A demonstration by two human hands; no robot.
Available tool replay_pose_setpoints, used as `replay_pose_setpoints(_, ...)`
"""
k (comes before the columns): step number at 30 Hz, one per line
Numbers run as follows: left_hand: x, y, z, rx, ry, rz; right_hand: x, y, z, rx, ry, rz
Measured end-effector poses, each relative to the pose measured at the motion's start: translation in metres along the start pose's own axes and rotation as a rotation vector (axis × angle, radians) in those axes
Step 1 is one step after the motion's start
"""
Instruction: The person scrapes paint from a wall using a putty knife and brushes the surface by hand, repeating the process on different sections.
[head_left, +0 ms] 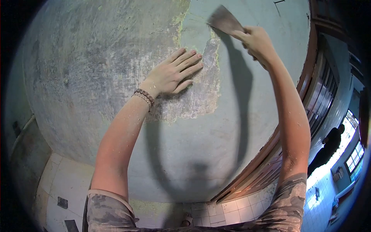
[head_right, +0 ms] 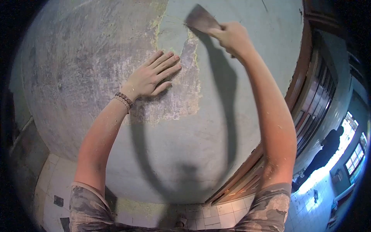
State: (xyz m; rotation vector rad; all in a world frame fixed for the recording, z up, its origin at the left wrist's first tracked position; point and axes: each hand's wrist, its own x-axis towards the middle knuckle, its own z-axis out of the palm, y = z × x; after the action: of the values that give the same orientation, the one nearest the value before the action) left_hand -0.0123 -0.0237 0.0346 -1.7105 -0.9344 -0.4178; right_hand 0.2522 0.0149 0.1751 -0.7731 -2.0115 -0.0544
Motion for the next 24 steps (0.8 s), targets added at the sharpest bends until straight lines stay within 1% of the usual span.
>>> replay_pose_setpoints(1, 0.000, 0.001, 0.000, -0.006, 0.003, 0.004, 0.008, -0.010, 0.011, 0.003, 0.005, -0.045)
replay_pose_setpoints(2, 0.001, 0.002, 0.000, -0.011, 0.007, 0.007, 0.019, -0.016, 0.020, 0.006, 0.003, -0.045)
replay_pose_setpoints(4, 0.000, 0.001, -0.001, -0.019, 0.014, 0.008, 0.033, -0.022, 0.031, -0.083, 0.032, -0.221)
replay_pose_setpoints(7, 0.000, 0.003, 0.000, -0.030, 0.006, 0.027, 0.022, -0.012, 0.009, -0.079, -0.020, -0.183)
replay_pose_setpoints(8, -0.003, 0.003, 0.000, -0.032, -0.008, 0.037, 0.014, 0.000, 0.001, -0.077, -0.019, -0.181)
replay_pose_setpoints(10, -0.003, 0.004, 0.001, -0.029, -0.010, 0.031, 0.006, 0.020, -0.012, 0.017, -0.057, 0.055)
replay_pose_setpoints(11, -0.001, 0.004, 0.001, -0.031, -0.014, 0.033, 0.009, 0.020, -0.009, -0.064, -0.035, 0.075)
replay_pose_setpoints(12, -0.002, 0.004, 0.002, -0.034, -0.010, 0.032, 0.011, 0.011, -0.002, -0.069, -0.035, 0.076)
replay_pose_setpoints(14, -0.002, 0.004, 0.003, -0.041, 0.018, 0.038, 0.021, -0.021, 0.023, -0.040, -0.050, -0.116)
replay_pose_setpoints(15, -0.002, 0.003, 0.002, -0.037, 0.018, 0.037, 0.031, -0.029, 0.032, -0.079, -0.019, -0.186)
replay_pose_setpoints(16, -0.003, 0.003, 0.002, -0.043, 0.025, 0.035, 0.029, -0.028, 0.030, -0.079, -0.024, -0.189)
replay_pose_setpoints(18, -0.005, 0.001, 0.002, -0.045, 0.032, 0.033, 0.023, -0.025, 0.022, -0.052, -0.050, -0.130)
replay_pose_setpoints(19, -0.006, 0.001, 0.002, -0.059, 0.035, 0.029, 0.018, -0.010, 0.012, -0.052, -0.050, -0.125)
replay_pose_setpoints(20, -0.006, 0.001, 0.003, -0.072, 0.041, 0.020, 0.015, 0.011, -0.003, -0.049, -0.061, -0.028)
replay_pose_setpoints(21, -0.006, 0.001, 0.004, -0.072, 0.044, 0.012, 0.012, 0.010, -0.009, -0.048, -0.075, 0.062)
replay_pose_setpoints(22, -0.005, 0.002, 0.004, -0.059, 0.052, 0.006, 0.015, 0.006, -0.006, -0.053, -0.079, 0.056)
replay_pose_setpoints(24, -0.005, 0.003, 0.005, -0.050, 0.056, 0.008, 0.017, -0.006, 0.003, -0.041, -0.081, -0.080)
